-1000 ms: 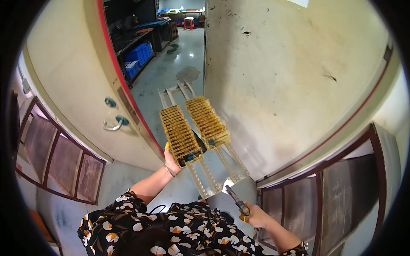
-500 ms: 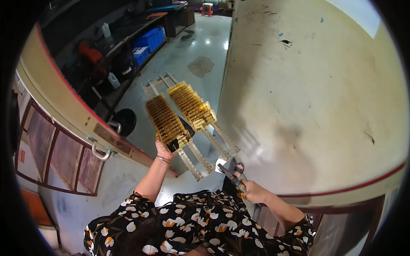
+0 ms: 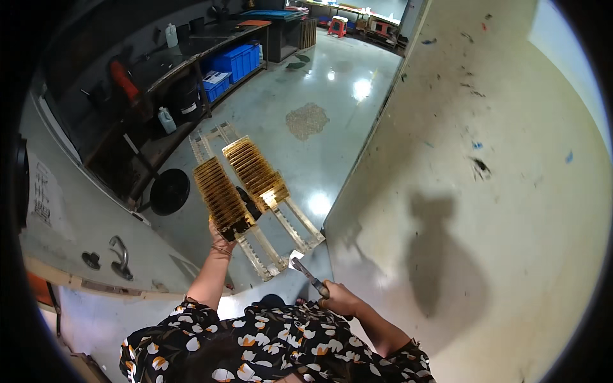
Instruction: The person retrieves a metal rack with gold-colored rectangular plates from an oven and places it on a workbench. They then remove several plates and wipe each one individually with a yellow cloth and liquid from a squeeze bottle, arranging the cleaned plates on a red mat.
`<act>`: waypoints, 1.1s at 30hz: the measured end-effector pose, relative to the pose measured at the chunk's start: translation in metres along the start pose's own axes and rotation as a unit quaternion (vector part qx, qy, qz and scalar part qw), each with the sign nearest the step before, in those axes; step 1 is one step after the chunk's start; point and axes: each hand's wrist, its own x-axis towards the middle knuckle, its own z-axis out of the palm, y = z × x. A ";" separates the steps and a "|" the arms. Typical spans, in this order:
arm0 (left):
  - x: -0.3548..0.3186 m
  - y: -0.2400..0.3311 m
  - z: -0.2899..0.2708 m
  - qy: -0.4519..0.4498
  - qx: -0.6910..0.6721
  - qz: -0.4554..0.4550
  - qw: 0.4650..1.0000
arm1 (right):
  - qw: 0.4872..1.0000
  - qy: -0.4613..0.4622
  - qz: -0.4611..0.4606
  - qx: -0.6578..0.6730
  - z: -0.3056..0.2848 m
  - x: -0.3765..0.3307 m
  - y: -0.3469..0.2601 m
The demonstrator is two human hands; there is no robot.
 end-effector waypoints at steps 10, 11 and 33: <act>0.216 0.017 -0.036 -0.029 -0.044 -0.029 0.998 | 1.000 -0.019 -0.009 -0.013 -0.117 0.212 -0.036; 0.248 0.022 -0.033 -0.034 -0.051 -0.032 0.998 | 1.000 -0.011 -0.007 -0.009 -0.127 0.234 -0.042; 0.818 -0.173 0.120 -0.077 -0.025 -0.181 0.980 | 0.974 0.207 0.070 0.065 -0.485 0.542 -0.071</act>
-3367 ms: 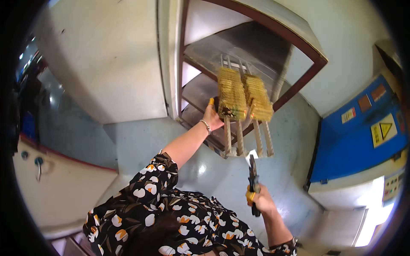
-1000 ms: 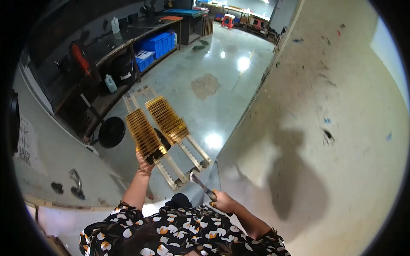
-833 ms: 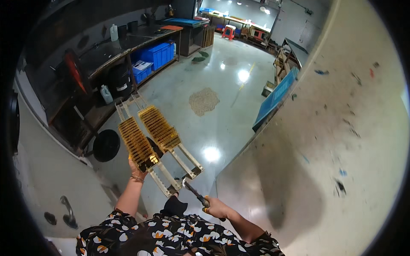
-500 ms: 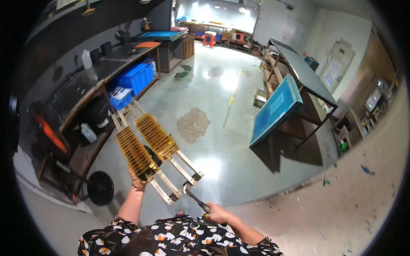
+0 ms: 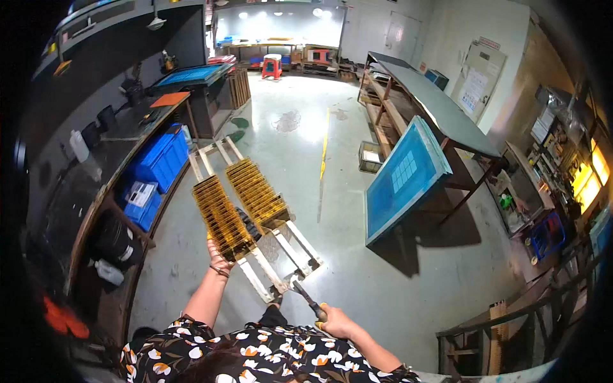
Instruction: The person retrieves a metal rack with gold-colored rectangular plates from an oven and places it on a workbench. They then remove several plates and wipe each one individually with a yellow cloth and liquid from a squeeze bottle, arranging the cleaned plates on a red mat.
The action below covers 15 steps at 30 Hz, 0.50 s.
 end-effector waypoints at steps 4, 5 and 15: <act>0.099 -0.015 0.017 -0.028 -0.055 -0.089 0.994 | 0.998 0.017 0.057 0.025 -0.037 0.058 -0.022; 0.117 -0.018 0.015 -0.041 -0.042 -0.133 0.989 | 0.997 0.032 0.059 0.027 -0.036 0.064 -0.021; 0.264 -0.050 -0.019 -0.086 -0.081 -0.344 0.931 | 0.988 0.090 0.087 0.087 -0.048 0.139 -0.025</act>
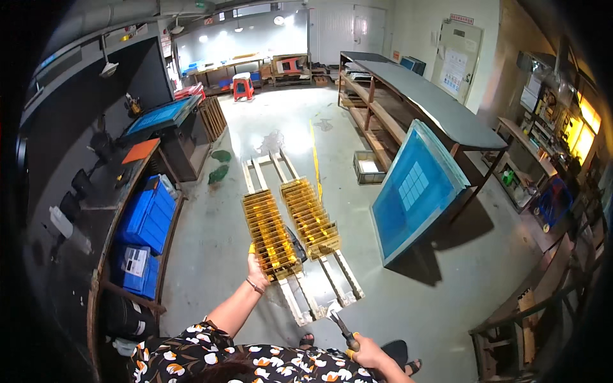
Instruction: The person retrieves a metal rack with gold-colored rectangular plates from an oven and places it on a workbench. They then remove several plates and wipe each one individually with a yellow cloth and liquid from a squeeze bottle, arranging the cleaned plates on a red mat.
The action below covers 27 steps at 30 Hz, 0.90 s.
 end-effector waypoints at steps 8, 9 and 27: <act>0.042 0.035 -0.026 0.193 0.103 0.098 0.971 | 0.997 -0.068 0.009 0.046 -0.038 0.067 -0.029; 0.048 0.038 -0.031 0.233 0.136 0.110 0.957 | 0.996 -0.079 0.001 0.032 -0.046 0.078 -0.026; 0.338 -0.019 -0.028 0.103 0.104 0.271 0.952 | 0.984 -0.149 0.000 -0.096 -0.344 0.280 0.012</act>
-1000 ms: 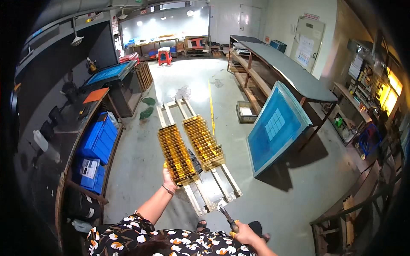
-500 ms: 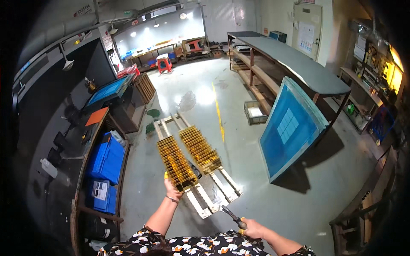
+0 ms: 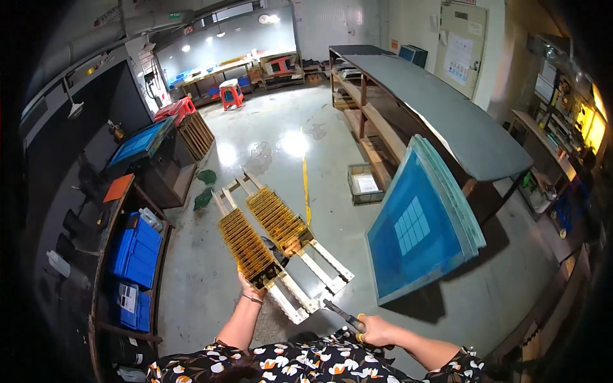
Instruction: The person retrieves a metal rack with gold-colored rectangular plates from an oven and places it on a workbench. They then remove several plates and wipe each one individually with a yellow cloth and liquid from a squeeze bottle, arranging the cleaned plates on a red mat.
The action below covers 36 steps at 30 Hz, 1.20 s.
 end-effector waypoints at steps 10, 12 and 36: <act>0.278 0.005 -0.018 0.022 -0.028 -0.048 0.998 | 0.999 -0.002 -0.046 0.000 -0.182 0.223 -0.023; 0.347 0.024 -0.013 0.013 -0.044 -0.035 0.998 | 0.999 -0.021 -0.028 -0.001 -0.226 0.269 -0.061; 1.230 0.196 -0.002 0.093 -0.065 -0.024 0.993 | 0.993 -0.058 -0.100 -0.032 -0.788 1.000 -0.334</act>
